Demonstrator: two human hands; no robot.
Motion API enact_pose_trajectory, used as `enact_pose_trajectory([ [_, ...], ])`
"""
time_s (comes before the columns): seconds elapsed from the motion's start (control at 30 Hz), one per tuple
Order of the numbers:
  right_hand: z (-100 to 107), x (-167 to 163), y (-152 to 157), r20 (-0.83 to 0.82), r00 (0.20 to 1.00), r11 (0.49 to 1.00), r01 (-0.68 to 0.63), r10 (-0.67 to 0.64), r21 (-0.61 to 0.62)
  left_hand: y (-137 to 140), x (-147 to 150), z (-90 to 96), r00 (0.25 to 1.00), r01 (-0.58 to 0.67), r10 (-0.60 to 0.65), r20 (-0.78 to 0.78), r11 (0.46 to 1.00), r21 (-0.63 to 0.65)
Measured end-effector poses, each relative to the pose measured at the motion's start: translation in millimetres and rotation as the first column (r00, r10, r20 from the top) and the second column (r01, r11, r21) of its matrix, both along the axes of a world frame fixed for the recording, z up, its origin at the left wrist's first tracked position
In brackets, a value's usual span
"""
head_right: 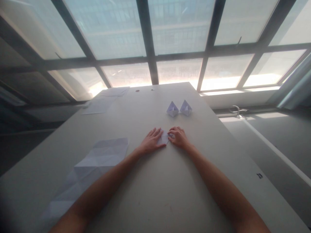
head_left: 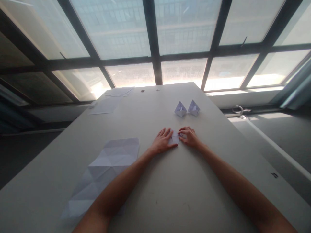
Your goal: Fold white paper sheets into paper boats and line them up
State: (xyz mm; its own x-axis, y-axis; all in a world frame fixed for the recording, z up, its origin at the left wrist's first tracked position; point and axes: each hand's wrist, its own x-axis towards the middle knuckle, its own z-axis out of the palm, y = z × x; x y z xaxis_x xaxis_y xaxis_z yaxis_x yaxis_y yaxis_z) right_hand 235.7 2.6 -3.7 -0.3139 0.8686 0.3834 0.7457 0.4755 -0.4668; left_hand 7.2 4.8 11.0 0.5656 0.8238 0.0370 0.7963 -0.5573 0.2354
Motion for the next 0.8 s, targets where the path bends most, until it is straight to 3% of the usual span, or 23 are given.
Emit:
enact_pose_trajectory([
  [0.27,0,0,0,0.001,1.0,1.0,-0.001,0.001,0.004,2,-4,-2.9,0.999,0.05,-0.05,0.02,0.999,0.006],
  [0.47,0,-1,-1,0.014,1.0,1.0,0.017,-0.017,0.002,6,0,-6.5,0.984,-0.058,0.049,0.172,0.997,0.047],
  [0.6,4,-1,-3,0.017,0.995,0.995,0.097,-0.097,0.04,5,0,-4.2,0.963,-0.09,0.055,0.264,0.988,0.123],
  [0.8,11,-3,-6,0.049,0.992,0.993,0.119,-0.12,0.015,-1,0,4.1,0.98,-0.077,0.038,0.195,0.977,0.199],
])
